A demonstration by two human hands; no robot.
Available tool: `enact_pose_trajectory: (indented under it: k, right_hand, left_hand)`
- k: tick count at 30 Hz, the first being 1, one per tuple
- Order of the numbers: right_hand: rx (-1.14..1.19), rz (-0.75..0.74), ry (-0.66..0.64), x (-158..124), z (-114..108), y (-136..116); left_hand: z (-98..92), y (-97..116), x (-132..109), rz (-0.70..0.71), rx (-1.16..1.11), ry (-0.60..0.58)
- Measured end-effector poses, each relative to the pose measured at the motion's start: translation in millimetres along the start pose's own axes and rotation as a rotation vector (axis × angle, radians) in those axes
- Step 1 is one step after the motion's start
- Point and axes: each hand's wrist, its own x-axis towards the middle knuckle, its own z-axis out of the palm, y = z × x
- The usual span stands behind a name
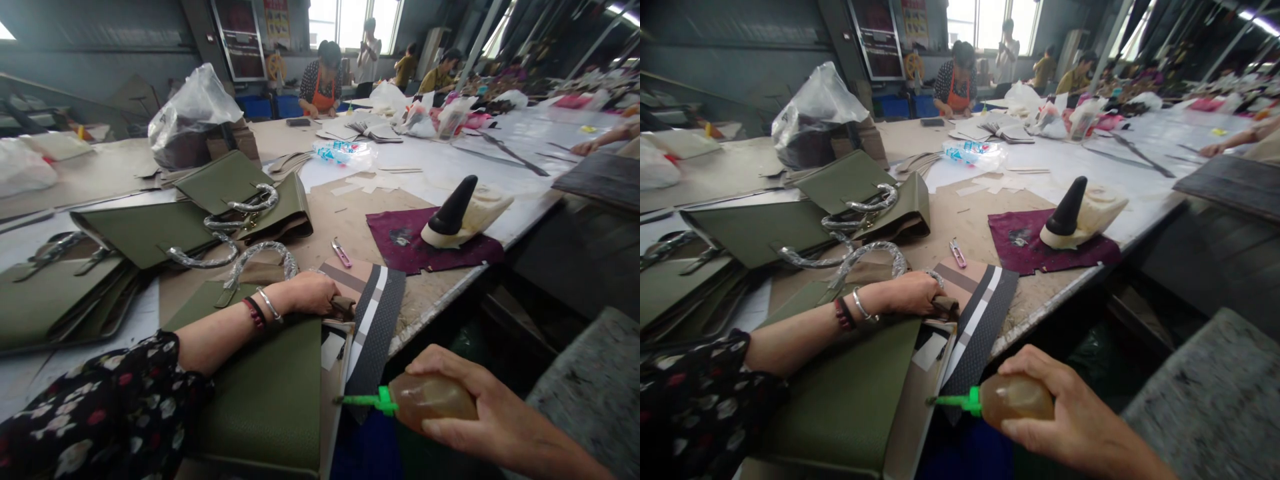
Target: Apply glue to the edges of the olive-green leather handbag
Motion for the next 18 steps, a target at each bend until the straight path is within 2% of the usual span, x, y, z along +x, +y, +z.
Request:
enact_pose_trajectory:
  k: [5, 10, 12, 18]
  right_hand:
    - [-0.031, 0.007, 0.086, 0.3, 2.1, -5.0]
    - [-0.027, 0.002, -0.088, -6.3, 12.4, -19.9]
    - [-0.036, 0.008, -0.12, -9.9, 16.5, -24.7]
    - [-0.079, -0.024, 0.032, -16.0, 15.6, -25.6]
  left_hand:
    - [-1.6, 4.0, -0.3, -0.026, 0.036, -0.006]
    - [-2.0, 4.8, -2.0, -0.023, 0.06, -0.008]
    - [-3.2, 4.8, -4.1, -0.014, 0.08, 0.006]
    - [-20.7, 11.6, -23.0, 0.005, 0.183, 0.074]
